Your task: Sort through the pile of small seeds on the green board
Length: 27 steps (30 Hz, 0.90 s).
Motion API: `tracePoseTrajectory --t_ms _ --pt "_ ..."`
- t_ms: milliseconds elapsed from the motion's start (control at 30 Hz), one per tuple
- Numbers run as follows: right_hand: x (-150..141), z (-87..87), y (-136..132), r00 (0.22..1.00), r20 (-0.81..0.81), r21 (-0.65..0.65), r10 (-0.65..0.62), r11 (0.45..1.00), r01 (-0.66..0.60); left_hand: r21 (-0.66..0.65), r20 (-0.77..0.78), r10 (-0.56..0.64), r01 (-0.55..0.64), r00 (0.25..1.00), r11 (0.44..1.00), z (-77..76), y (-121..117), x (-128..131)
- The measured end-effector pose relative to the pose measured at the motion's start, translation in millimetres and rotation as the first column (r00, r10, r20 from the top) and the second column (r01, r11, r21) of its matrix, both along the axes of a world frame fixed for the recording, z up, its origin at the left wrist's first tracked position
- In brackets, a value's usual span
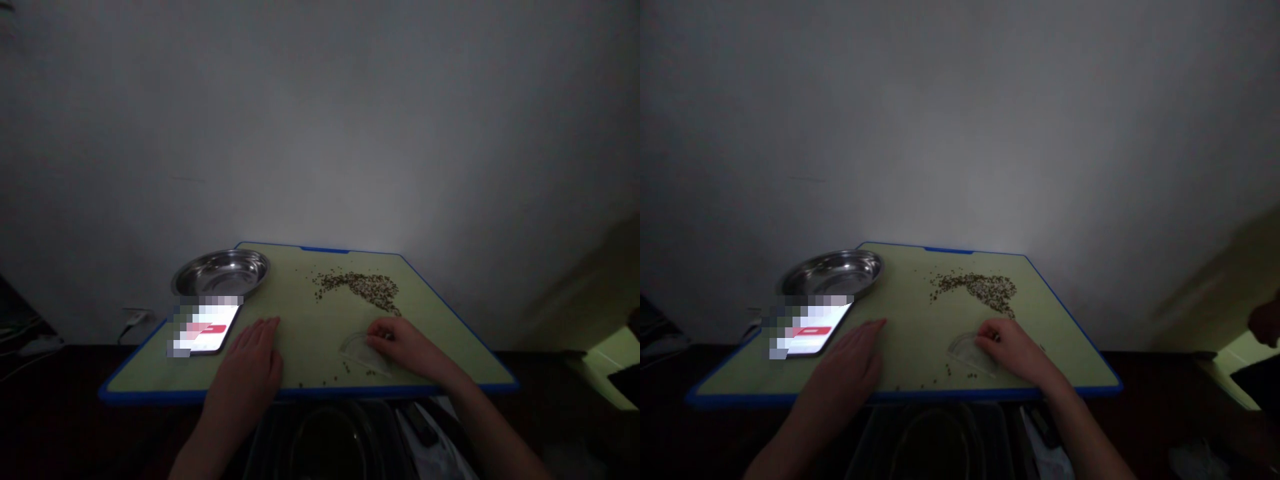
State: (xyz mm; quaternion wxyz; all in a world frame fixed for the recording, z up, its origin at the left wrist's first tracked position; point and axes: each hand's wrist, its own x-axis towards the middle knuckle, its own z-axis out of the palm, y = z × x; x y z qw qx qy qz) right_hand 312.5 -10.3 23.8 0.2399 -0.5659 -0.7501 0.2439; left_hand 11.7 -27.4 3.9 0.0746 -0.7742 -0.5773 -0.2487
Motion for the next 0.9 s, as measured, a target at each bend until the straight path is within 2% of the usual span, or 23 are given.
tracePoseTrajectory --t_ms 167,300,500,700,900 --pt "-29.9 8.1 -9.2 0.997 0.007 -0.011 0.076 0.997 -0.075 -0.005 -0.017 0.003 -0.004 1.0 1.0 0.6 0.4 -0.8" --pt "-43.0 12.0 -11.4 0.991 -0.019 -0.04 0.134 0.99 -0.134 0.001 -0.019 -0.001 0.001 1.0 1.0 1.0 0.6 -0.9" --pt "-44.5 14.5 -7.5 0.976 -0.05 -0.061 0.213 0.974 -0.216 0.014 -0.039 0.008 -0.007 0.999 1.0 -1.9 1.0 -1.8" --pt "-44.0 20.2 -11.0 0.97 -0.1 -0.114 0.221 0.966 -0.232 0.019 -0.037 -0.007 0.007 0.999 1.0 0.3 0.0 -1.1" --pt "-48.4 28.7 -8.1 0.973 -0.091 -0.023 0.213 0.976 -0.216 0.048 -0.021 -0.009 0.01 1.0 0.999 -1.8 -0.9 -0.4"
